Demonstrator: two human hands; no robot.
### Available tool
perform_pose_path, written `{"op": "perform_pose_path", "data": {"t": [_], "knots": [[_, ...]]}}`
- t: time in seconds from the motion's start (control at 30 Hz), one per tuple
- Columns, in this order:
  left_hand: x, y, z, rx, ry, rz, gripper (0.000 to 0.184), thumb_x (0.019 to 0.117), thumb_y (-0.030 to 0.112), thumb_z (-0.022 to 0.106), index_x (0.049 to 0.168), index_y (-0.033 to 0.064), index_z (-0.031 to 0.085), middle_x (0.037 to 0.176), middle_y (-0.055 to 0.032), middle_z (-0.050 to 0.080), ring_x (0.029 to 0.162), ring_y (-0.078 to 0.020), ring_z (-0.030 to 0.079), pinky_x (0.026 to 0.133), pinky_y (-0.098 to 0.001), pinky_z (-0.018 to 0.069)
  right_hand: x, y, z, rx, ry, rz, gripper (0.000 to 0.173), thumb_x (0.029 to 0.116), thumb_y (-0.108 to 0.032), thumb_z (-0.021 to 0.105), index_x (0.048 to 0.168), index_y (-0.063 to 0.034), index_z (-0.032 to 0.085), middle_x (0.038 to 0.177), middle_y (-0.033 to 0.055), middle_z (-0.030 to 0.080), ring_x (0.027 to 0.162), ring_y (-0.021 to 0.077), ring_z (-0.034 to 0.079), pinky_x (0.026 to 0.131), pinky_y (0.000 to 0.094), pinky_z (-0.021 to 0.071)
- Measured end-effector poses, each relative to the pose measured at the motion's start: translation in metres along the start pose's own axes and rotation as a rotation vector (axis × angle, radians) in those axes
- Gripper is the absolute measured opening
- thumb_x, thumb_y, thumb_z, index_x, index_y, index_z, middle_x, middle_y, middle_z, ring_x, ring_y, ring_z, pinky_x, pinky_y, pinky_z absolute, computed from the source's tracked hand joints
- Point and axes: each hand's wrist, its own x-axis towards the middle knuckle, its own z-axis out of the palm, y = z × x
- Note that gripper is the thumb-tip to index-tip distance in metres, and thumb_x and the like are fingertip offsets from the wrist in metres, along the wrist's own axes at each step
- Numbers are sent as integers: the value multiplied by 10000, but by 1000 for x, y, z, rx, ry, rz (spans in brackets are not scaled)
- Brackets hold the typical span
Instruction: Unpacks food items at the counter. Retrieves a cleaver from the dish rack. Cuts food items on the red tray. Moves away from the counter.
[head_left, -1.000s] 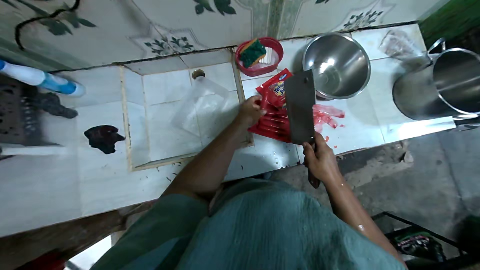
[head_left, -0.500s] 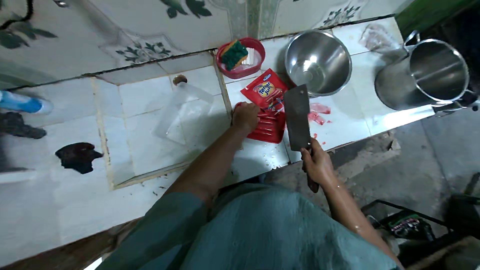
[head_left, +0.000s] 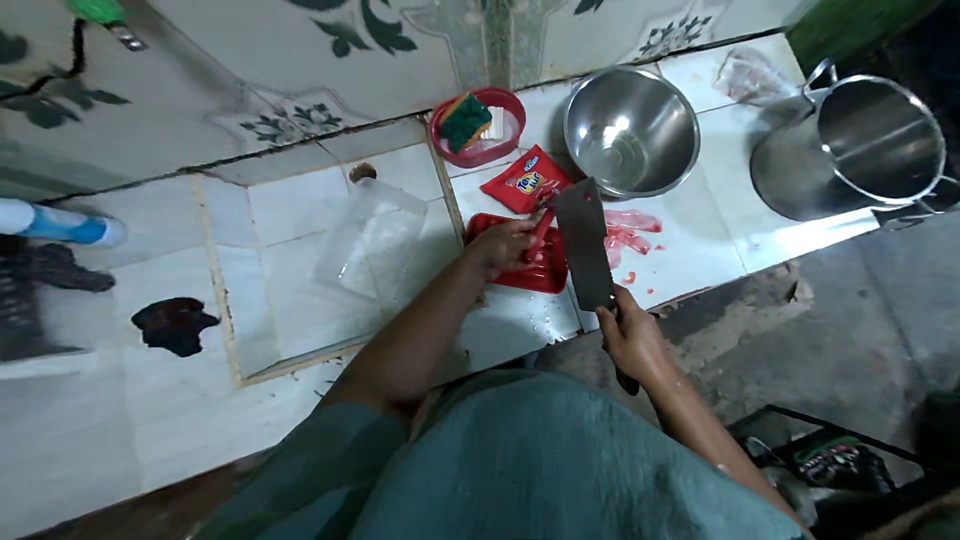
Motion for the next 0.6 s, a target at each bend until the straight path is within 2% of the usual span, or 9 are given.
{"op": "perform_pose_path", "data": {"t": [0.17,0.33,0.47,0.53,0.6], "knots": [[-9,-4,3,-177,-62,142,463,1066,42,459,1523,72,388,1215,-119,645,1021,-197,685,905,-375,581,4,-11,8,-49,39,-82,405,1071,-240,489,1421,-40,524,858,108,670,667,193,656,671,400,585],[-14,2,0,-205,-75,179,574,1037,1,475,1577,108,312,1358,-125,606,1056,-218,686,866,-397,596,8,-18,12,-74,86,-134,398,1064,-242,496,1396,-26,544,826,100,662,651,190,649,651,396,581],[-16,6,1,-172,-22,171,530,1068,91,496,1576,104,345,1372,-147,595,1116,-241,661,886,-428,581,9,-20,13,-92,85,-149,405,1067,-241,493,1406,-23,537,836,107,666,657,195,654,656,400,583],[-18,9,5,-145,72,174,456,1085,154,510,1526,73,429,1305,-155,630,1071,-222,671,884,-410,575,10,-21,13,-102,70,-137,411,1069,-242,495,1415,-24,531,845,114,667,668,205,652,666,408,578],[-17,12,8,-128,140,176,422,1075,147,541,1479,42,482,1287,-155,634,1039,-193,668,880,-381,568,9,-22,14,-116,69,-137,412,1071,-245,494,1415,-22,533,850,120,671,681,219,651,675,421,572]]}}
